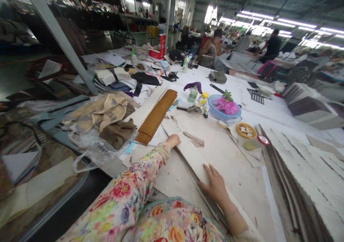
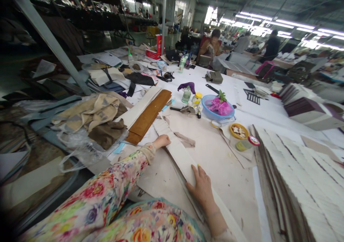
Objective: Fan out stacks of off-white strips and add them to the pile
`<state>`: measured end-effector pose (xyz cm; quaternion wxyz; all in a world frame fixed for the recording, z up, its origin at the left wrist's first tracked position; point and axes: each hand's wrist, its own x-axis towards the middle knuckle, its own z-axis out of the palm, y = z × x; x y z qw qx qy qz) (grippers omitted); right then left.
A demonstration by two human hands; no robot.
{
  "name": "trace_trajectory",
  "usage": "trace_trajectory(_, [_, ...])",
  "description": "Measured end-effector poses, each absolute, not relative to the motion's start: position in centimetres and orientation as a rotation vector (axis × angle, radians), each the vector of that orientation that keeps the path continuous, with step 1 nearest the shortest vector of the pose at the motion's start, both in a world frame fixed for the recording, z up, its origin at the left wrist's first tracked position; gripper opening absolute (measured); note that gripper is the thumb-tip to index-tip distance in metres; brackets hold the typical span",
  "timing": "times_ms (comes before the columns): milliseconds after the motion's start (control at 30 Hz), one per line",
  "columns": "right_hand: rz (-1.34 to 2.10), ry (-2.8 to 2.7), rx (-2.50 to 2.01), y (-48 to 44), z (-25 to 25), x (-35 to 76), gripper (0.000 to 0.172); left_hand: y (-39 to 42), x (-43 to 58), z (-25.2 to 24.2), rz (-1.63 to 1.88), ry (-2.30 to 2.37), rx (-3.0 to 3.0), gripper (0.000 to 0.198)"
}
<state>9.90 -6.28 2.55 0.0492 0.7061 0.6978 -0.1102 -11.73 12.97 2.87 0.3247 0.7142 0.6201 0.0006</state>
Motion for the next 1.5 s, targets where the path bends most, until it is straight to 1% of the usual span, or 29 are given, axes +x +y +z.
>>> trace_trajectory(200, [-0.319, 2.147, 2.152, -6.7, 2.7, 10.1, 0.066, 12.3, -11.6, 3.1, 0.019, 1.619, 1.859, 0.022])
trace_trajectory(667, [-0.313, 2.128, 2.142, -6.7, 3.0, 10.0, 0.068, 11.5, -11.8, 2.3, 0.122, 1.675, 1.855, 0.016])
trace_trajectory(867, [-0.304, 2.117, 2.148, -6.8, 2.7, 10.0, 0.067, 11.7, -12.6, 2.2, 0.142, 1.728, 1.871, 0.031])
trace_trajectory(1067, [-0.302, 2.109, 2.153, -6.9, 2.4, 10.1, 0.067, 13.0, -13.0, 2.1, 0.019, 1.691, 1.841, 0.019])
trace_trajectory(1500, [-0.295, 2.136, 2.150, -6.8, 2.6, 9.9, 0.067, 12.3, -13.2, 2.6, 0.043, 1.698, 1.865, 0.019])
